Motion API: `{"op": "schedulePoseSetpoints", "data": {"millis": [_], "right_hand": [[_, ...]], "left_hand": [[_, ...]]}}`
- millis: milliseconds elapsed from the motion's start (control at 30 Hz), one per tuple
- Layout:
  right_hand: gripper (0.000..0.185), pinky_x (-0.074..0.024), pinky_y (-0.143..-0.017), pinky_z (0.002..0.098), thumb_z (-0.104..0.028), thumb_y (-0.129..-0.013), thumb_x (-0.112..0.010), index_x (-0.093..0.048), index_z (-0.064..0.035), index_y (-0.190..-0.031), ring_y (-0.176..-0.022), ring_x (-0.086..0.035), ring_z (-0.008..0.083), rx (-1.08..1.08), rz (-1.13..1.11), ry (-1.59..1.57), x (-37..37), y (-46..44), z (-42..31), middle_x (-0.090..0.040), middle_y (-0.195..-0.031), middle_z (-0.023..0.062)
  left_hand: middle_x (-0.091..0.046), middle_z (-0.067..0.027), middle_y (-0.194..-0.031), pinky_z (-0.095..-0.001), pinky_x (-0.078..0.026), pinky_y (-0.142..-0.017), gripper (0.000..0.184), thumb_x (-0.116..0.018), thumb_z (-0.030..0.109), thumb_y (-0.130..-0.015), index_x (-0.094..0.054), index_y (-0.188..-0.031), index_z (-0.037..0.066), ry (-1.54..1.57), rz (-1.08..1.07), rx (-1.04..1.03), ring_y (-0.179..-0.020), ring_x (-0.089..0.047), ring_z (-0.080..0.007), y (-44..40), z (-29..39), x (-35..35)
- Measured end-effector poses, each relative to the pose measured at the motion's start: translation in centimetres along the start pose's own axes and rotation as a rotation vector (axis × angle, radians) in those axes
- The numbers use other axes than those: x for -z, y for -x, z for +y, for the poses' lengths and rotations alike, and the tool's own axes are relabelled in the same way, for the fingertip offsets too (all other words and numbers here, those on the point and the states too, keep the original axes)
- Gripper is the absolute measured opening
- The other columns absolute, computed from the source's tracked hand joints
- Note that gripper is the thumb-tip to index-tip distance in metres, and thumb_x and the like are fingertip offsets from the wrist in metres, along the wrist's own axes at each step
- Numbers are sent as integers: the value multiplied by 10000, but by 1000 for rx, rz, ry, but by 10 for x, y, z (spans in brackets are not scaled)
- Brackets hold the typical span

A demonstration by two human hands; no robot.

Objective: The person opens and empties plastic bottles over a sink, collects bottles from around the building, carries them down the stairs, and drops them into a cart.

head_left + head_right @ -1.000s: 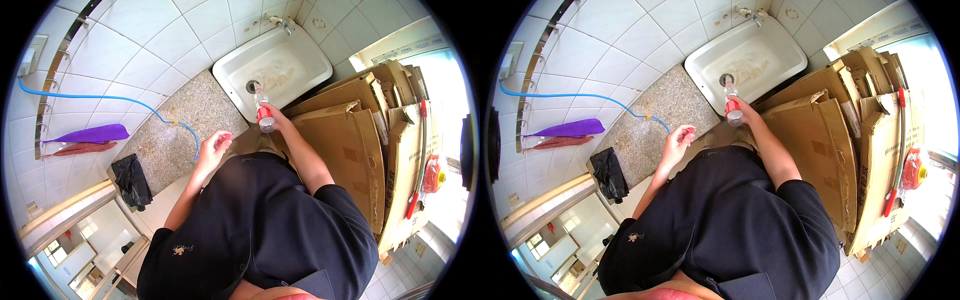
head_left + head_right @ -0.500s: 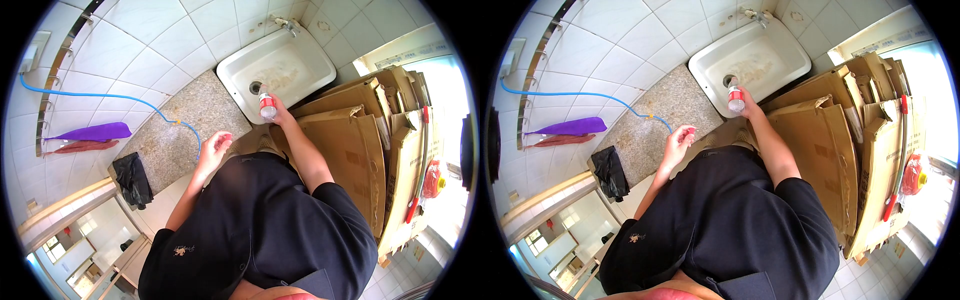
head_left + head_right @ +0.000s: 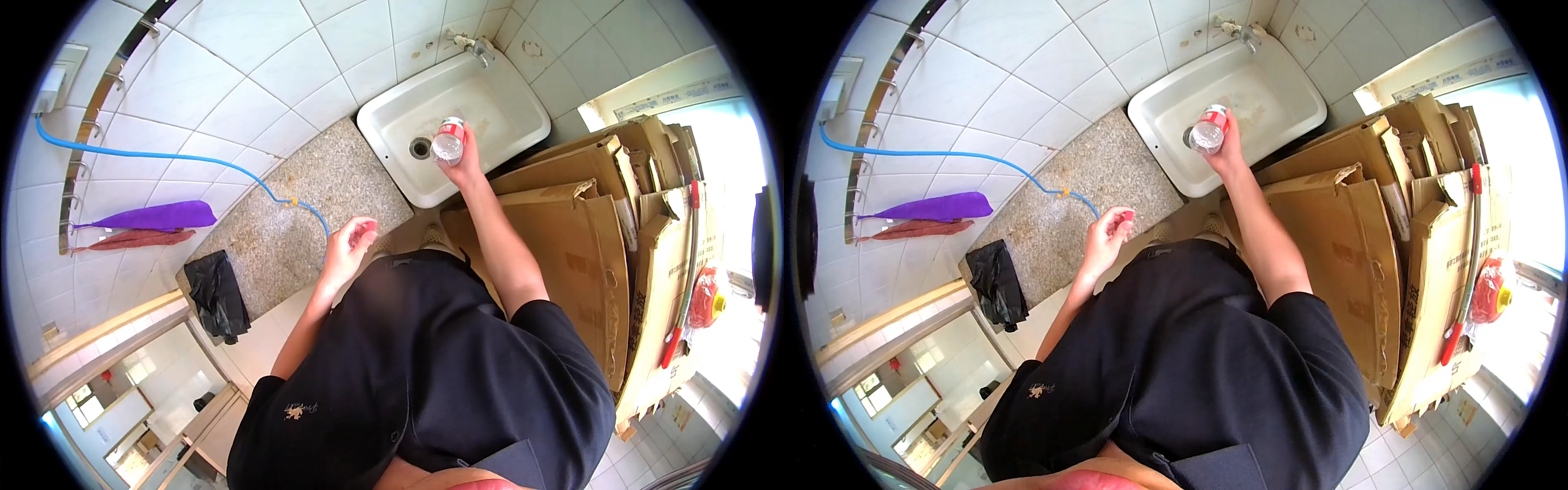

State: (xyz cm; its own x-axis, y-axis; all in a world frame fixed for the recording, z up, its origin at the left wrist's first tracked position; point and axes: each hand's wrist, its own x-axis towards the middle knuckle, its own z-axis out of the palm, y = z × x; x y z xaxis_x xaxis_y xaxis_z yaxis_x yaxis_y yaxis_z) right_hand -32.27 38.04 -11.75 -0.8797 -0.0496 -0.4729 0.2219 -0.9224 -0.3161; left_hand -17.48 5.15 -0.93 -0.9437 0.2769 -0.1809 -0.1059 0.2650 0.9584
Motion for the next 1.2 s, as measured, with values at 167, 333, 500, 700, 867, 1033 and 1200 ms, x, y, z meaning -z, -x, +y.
{"op": "schedulePoseSetpoints", "data": {"millis": [167, 333, 500, 700, 867, 1033, 1200], "right_hand": [[504, -608, -860, 389, -540, -1085, -523, -648, -69, -1214, -950, -729, 217, 254, 96, 338, -43, 24, -14, -736, -1028, 91], [476, -610, -830, 380, -512, -1074, -585, -637, -66, -1233, -922, -729, 206, 235, 269, 716, 44, 7, 19, -726, -1060, 83], [481, -615, -815, 379, -531, -1081, -574, -637, -83, -1244, -898, -729, 201, 28, 271, 417, 66, 16, 35, -729, -1026, 73], [470, -626, -809, 394, -516, -1083, -576, -630, -81, -1254, -896, -736, 202, -29, 289, 397, 70, 17, 40, -731, -1003, 71], [532, -586, -829, 384, -573, -1017, -657, -626, -131, -1311, -1021, -701, 224, -113, 499, 780, 68, 27, 44, -707, -1133, 84], [851, -587, -924, 404, -442, -916, -831, -454, -79, -1586, -1055, -699, 245, 428, 409, 1307, 24, 79, 51, -695, -1264, 174], [891, -585, -942, 403, -293, -861, -884, -421, -72, -1590, -1092, -718, 259, 674, 154, 1383, -39, 149, 53, -703, -1265, 191]], "left_hand": [[-700, 14, -836, -246, -500, -641, 251, -757, 231, -1028, -704, -1201, 57, 1, 0, 10, -697, -616, -55, -1, 2, 3], [-692, 18, -830, -243, -496, -642, 244, -757, 209, -1025, -707, -1211, 59, 8, -13, 14, -705, -610, -52, -2, -4, 5], [-705, 15, -840, -241, -501, -662, 235, -755, 191, -1023, -712, -1213, 59, -9, -37, 21, -727, -616, -51, -2, -8, 12], [-715, 10, -880, -252, -514, -684, 254, -761, 174, -1012, -715, -1237, 67, -1, -93, -4, -740, -618, -60, 1, -8, 18], [-735, -19, -1003, -257, -525, -693, 299, -758, 132, -994, -702, -1281, 66, -2, -95, -115, -781, -642, -70, -2, 3, 27], [-731, -21, -1022, -246, -526, -691, 336, -764, 104, -980, -687, -1304, 59, 53, -135, -93, -806, -648, -64, -7, 9, 45], [-734, -11, -1066, -232, -529, -728, 307, -752, 76, -997, -683, -1294, 53, 285, -52, -103, -835, -646, -50, -19, 27, 45]]}}
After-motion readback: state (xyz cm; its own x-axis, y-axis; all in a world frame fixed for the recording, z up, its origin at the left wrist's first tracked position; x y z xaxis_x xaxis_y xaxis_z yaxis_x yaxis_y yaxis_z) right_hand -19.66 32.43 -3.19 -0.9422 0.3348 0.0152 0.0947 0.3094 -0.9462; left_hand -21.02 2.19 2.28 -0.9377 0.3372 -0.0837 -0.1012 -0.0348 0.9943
